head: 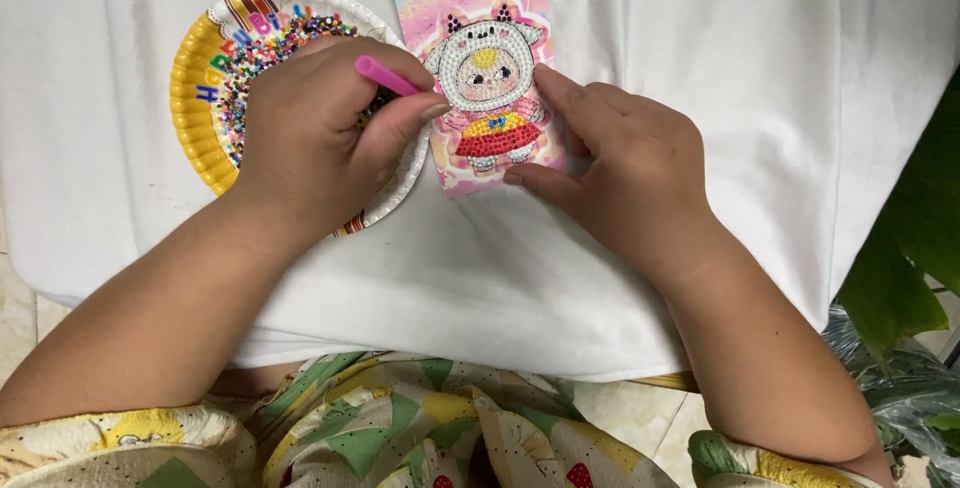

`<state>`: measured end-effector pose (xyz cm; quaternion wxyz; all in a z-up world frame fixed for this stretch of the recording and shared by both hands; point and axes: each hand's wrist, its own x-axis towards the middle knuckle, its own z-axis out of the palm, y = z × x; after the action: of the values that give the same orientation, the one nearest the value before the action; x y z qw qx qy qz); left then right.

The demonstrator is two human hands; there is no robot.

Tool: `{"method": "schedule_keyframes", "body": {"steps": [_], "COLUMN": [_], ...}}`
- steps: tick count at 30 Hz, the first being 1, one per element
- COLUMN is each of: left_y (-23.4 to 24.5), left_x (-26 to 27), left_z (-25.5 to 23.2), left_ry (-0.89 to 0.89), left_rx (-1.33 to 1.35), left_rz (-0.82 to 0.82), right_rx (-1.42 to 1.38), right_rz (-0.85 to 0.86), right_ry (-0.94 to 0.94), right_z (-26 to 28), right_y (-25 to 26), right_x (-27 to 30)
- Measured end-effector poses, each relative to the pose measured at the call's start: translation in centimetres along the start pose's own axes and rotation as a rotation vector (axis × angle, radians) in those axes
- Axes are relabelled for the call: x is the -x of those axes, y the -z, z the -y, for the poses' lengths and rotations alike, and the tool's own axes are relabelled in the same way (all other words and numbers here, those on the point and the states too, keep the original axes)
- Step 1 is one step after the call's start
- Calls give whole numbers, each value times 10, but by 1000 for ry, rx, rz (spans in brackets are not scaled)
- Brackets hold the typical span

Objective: Using a specialized pen tool to pick up small colorful beads and place them onto a sticky patterned canvas.

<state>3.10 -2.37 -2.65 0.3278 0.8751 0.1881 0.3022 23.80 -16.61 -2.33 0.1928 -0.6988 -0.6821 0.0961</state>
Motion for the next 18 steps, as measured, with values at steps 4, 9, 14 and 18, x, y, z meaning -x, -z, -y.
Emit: {"method": "schedule_keyframes", "body": {"steps": [4,9,14,18], "left_y": [0,-1,-1,14], "left_x": [0,-1,-2,-8], "left_z": [0,1,1,-12], "left_ry": [4,2,1,248], "left_rx": [-8,-28,-21,90], "left_rz": [8,23,33,-49], "right_rx": [2,5,5,-6], "right_rz": [-3,-7,-7,1], "right_ry": [15,12,18,16], "right_z": [0,0,0,0], "right_y": [0,0,0,1], "right_x": [0,0,-1,-1]}}
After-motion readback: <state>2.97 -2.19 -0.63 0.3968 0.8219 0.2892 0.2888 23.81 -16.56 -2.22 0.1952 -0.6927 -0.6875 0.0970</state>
